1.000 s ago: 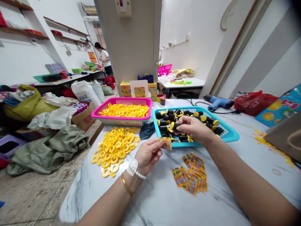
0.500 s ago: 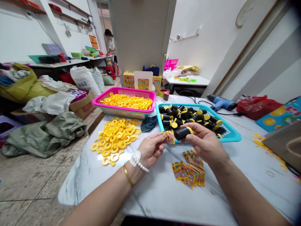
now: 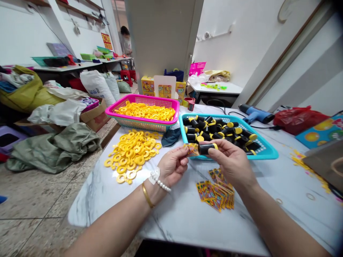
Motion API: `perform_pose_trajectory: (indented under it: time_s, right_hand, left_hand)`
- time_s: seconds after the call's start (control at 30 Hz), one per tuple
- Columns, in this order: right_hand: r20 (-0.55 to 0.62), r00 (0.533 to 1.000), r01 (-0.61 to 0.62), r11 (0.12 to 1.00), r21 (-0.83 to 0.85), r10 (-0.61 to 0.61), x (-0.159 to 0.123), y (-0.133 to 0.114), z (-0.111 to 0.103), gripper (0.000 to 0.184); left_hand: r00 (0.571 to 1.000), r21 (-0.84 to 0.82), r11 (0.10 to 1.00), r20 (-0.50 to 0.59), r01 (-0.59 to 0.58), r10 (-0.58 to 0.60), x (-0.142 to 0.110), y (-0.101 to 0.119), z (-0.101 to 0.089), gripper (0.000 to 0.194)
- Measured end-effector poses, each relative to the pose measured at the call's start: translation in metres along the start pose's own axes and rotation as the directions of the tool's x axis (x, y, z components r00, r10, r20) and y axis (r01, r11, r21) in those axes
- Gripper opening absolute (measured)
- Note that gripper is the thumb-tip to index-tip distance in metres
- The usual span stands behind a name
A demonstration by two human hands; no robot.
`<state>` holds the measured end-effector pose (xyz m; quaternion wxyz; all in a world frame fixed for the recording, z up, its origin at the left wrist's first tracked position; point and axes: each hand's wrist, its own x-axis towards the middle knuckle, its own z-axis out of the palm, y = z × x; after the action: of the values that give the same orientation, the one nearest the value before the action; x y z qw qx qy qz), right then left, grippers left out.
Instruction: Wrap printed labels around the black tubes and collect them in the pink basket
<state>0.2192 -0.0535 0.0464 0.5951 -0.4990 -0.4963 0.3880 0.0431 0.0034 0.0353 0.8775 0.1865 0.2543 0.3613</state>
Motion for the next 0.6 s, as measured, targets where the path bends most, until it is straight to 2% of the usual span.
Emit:
perform_pose_trajectory:
  time_s: [0.1, 0.23, 0.4, 0.6]
  right_hand:
    - [-0.070, 0.997, 0.021, 1.000, -0.024, -0.022, -0.001, 0.002, 0.007, 0.028]
    - [-0.045, 0.998, 0.040, 0.999, -0.027, -0.041, -0.006, -0.003, 0.013, 0.027]
    - [-0.079, 0.993, 0.091, 0.996, 0.023, -0.089, -0.012, -0.006, 0.018, 0.023]
    - [-0.091, 0.993, 0.066, 0.997, -0.050, -0.070, -0.010, 0.002, 0.019, 0.027]
  left_hand:
    - [0.999, -0.019, 1.000, 0.024, -0.022, 0.022, -0.001, 0.001, 0.000, 0.005]
    - [0.999, 0.006, 1.000, 0.041, -0.020, 0.020, -0.002, 0.000, 0.001, 0.012]
    - [0.999, 0.075, 0.997, 0.028, -0.036, 0.034, -0.002, -0.005, 0.000, 0.013]
    - [0.999, 0.013, 1.000, 0.032, -0.016, 0.016, -0.002, -0.006, 0.001, 0.011]
